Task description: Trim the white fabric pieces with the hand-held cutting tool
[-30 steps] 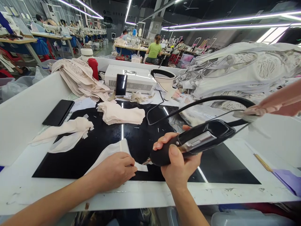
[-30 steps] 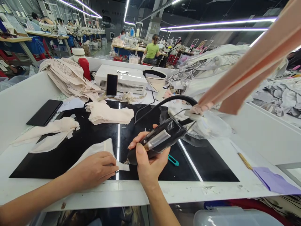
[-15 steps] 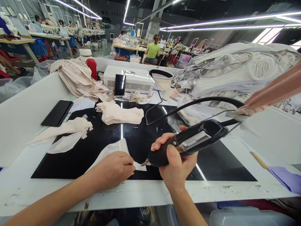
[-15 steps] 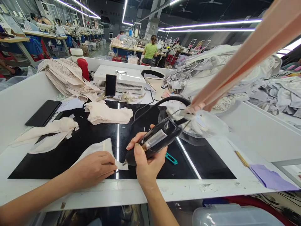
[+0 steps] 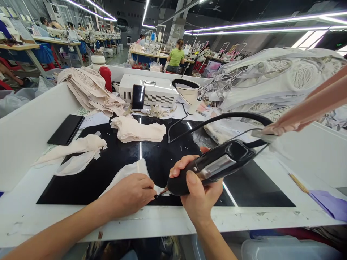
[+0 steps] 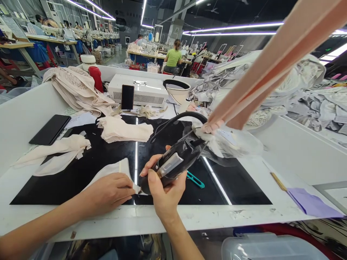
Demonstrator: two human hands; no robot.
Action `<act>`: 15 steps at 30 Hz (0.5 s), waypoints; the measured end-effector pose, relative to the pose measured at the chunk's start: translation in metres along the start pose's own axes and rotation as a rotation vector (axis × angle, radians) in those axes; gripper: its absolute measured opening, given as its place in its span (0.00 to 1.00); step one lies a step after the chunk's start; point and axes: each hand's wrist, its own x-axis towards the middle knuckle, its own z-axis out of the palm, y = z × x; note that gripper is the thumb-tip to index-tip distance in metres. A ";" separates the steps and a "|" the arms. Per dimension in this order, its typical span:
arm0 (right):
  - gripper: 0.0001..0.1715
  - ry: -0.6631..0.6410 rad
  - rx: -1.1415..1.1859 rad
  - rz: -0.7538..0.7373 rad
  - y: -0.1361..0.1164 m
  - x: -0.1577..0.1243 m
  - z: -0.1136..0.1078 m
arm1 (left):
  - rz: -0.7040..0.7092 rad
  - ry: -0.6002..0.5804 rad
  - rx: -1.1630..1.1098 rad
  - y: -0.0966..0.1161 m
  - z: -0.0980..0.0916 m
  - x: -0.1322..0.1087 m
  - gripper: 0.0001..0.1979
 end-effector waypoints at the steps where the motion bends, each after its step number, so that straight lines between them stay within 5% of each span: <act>1: 0.25 0.004 0.003 -0.007 -0.001 0.001 -0.002 | -0.001 0.001 -0.002 0.000 0.000 0.000 0.13; 15: 0.25 0.013 -0.052 -0.030 -0.002 0.001 -0.011 | -0.013 -0.007 -0.031 -0.005 -0.001 -0.003 0.11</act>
